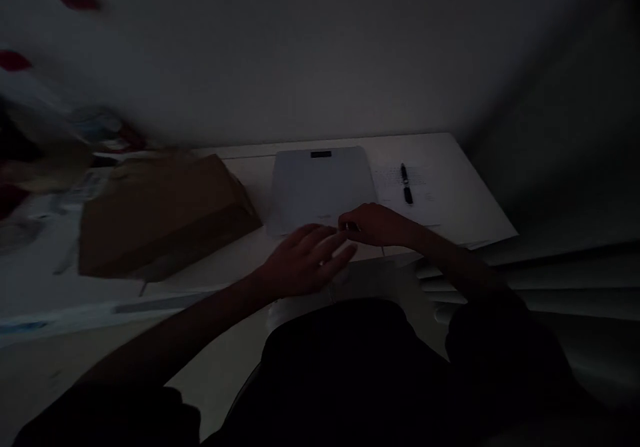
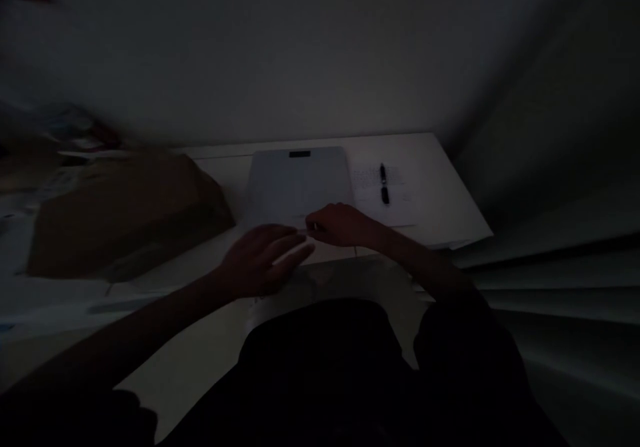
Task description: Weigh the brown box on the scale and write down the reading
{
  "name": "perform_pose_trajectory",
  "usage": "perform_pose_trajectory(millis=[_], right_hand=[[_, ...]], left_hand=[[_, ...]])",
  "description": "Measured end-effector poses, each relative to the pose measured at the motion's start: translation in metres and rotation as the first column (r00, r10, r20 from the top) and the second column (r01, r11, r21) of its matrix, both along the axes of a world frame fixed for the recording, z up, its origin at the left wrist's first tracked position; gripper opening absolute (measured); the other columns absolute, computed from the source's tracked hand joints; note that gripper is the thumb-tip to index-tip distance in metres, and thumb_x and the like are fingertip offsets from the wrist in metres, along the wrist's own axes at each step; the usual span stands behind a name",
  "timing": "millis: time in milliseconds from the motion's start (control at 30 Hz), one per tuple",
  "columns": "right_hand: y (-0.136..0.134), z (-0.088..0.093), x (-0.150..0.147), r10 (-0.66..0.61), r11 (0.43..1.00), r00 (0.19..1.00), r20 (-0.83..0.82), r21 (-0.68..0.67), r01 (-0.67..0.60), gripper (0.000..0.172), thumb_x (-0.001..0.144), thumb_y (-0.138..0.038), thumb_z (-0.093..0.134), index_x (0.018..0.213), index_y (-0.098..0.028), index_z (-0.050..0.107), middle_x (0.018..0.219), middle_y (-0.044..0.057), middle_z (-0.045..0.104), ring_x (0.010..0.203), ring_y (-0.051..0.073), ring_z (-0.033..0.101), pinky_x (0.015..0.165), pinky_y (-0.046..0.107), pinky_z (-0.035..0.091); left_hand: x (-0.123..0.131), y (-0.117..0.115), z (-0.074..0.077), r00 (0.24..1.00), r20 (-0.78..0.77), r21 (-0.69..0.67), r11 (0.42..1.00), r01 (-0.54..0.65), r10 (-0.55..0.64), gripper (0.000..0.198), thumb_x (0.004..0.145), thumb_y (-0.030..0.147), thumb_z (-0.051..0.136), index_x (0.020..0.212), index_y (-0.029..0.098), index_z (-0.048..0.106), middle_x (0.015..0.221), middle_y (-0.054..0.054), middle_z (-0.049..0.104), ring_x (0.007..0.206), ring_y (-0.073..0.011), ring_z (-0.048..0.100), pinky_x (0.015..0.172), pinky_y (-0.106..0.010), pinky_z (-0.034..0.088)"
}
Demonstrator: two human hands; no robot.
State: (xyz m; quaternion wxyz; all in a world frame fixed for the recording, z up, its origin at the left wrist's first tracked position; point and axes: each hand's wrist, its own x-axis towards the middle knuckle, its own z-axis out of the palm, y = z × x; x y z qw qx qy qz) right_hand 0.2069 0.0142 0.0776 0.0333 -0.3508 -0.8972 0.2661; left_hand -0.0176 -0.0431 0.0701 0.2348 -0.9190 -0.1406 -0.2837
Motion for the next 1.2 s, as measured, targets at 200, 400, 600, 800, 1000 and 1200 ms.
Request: perform_pose_trajectory(millis=[200, 400, 600, 800, 1000, 1200], right_hand=[[0.032, -0.005, 0.079, -0.381, 0.91, 0.921, -0.084, 0.145, 0.389, 0.005, 0.101, -0.018, 0.068, 0.097, -0.015, 0.07, 0.084, -0.002, 0.067, 0.073, 0.013, 0.061, 0.064, 0.023, 0.037], [0.075, -0.018, 0.128, -0.63, 0.71, 0.768, -0.111, 0.317, 0.628, 0.016, 0.104, -0.028, 0.066, 0.097, -0.014, 0.062, 0.086, -0.001, 0.067, 0.076, 0.016, 0.061, 0.063, 0.026, 0.032], [0.097, -0.036, 0.125, -0.659, 0.698, 0.747, 0.087, 0.441, 0.565, 0.027, 0.099, -0.04, 0.071, 0.103, -0.016, 0.059, 0.091, 0.003, 0.066, 0.079, 0.021, 0.059, 0.058, 0.029, 0.024], [0.095, -0.046, 0.131, -0.574, 0.763, 0.817, 0.058, 0.398, 0.509, 0.025, 0.093, -0.022, 0.065, 0.116, -0.017, 0.057, 0.082, 0.001, 0.062, 0.069, 0.018, 0.055, 0.055, 0.028, 0.024], [0.105, -0.054, 0.14, -0.512, 0.822, 0.646, -0.567, -0.103, 0.561, 0.025, 0.092, -0.026, 0.044, 0.105, -0.015, 0.061, 0.079, 0.002, 0.06, 0.064, 0.014, 0.054, 0.057, 0.023, 0.039], [0.113, -0.06, 0.136, -0.565, 0.792, 0.393, -0.725, -0.344, 0.504, 0.042, 0.074, -0.045, 0.07, 0.102, -0.017, 0.054, 0.097, 0.007, 0.062, 0.093, 0.021, 0.063, 0.073, 0.026, 0.052]], left_hand=[[0.07, 0.018, -0.029, 0.957, -0.203, -0.053, 0.978, 0.2, -0.207, 0.027, 0.099, 0.021, 0.051, 0.123, 0.012, 0.06, 0.115, -0.012, 0.064, 0.103, -0.0265, 0.061, 0.09, -0.042, 0.049], [0.132, 0.044, -0.056, 0.934, -0.315, -0.153, 0.98, 0.127, -0.17, 0.037, 0.101, 0.023, 0.042, 0.133, 0.011, 0.058, 0.126, -0.017, 0.058, 0.115, -0.0314, 0.056, 0.098, -0.046, 0.044], [0.153, 0.056, -0.067, 0.946, -0.314, -0.371, 0.928, -0.048, -0.076, 0.048, 0.098, 0.027, 0.044, 0.142, 0.009, 0.052, 0.145, -0.02, 0.046, 0.133, -0.0385, 0.043, 0.111, -0.051, 0.034], [0.15, 0.057, -0.069, 0.95, -0.307, -0.48, 0.872, -0.094, -0.066, 0.051, 0.1, 0.029, 0.039, 0.146, 0.008, 0.049, 0.149, -0.02, 0.042, 0.137, -0.0405, 0.039, 0.112, -0.052, 0.032], [0.15, 0.058, -0.068, 0.95, -0.302, -0.506, 0.858, -0.087, -0.082, 0.05, 0.098, 0.026, 0.04, 0.143, 0.007, 0.051, 0.147, -0.021, 0.045, 0.135, -0.0408, 0.041, 0.11, -0.051, 0.034], [0.151, 0.057, -0.071, 0.948, -0.308, -0.511, 0.854, -0.096, -0.077, 0.051, 0.097, 0.028, 0.042, 0.144, 0.008, 0.049, 0.149, -0.022, 0.041, 0.138, -0.0413, 0.038, 0.112, -0.052, 0.032]])
